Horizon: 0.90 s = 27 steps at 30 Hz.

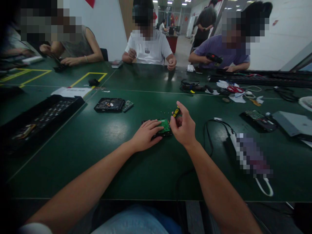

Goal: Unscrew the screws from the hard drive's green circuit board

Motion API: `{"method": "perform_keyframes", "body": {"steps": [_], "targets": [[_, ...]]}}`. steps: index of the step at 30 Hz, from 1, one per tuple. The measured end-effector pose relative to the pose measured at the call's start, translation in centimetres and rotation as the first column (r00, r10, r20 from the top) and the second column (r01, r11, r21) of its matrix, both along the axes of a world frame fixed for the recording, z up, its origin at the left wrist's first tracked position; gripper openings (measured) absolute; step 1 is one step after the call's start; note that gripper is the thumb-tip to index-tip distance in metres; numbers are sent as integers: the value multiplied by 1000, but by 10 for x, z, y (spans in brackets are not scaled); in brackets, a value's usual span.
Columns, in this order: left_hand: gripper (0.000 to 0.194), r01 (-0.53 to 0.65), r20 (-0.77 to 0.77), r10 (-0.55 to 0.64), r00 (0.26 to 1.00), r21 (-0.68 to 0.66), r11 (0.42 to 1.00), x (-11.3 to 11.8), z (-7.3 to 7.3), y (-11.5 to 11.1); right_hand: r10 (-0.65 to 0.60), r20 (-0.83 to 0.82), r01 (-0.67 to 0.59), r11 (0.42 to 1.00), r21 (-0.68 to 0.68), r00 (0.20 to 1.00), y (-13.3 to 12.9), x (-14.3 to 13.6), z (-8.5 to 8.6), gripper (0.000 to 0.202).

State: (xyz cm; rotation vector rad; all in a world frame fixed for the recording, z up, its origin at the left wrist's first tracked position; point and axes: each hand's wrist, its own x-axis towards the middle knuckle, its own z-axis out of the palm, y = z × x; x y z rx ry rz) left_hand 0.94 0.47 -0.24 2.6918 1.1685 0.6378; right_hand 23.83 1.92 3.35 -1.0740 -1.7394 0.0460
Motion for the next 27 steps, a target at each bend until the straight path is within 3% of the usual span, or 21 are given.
{"method": "perform_keyframes", "body": {"steps": [6, 12, 19, 27], "targets": [[47, 1, 19, -1, 1000, 8, 1000, 0, 0, 0, 30, 21, -30, 999, -14, 999, -3, 0, 3, 59], [48, 5, 15, -5, 1000, -7, 1000, 0, 1, 0, -34, 46, 33, 999, 25, 998, -3, 1, 6, 51], [47, -4, 6, 4, 1000, 3, 1000, 0, 1, 0, 73, -97, -86, 988, -129, 993, -9, -5, 7, 55], [48, 2, 9, -2, 1000, -17, 1000, 0, 0, 0, -24, 24, 24, 1000, -10, 999, -7, -2, 9, 50]]}}
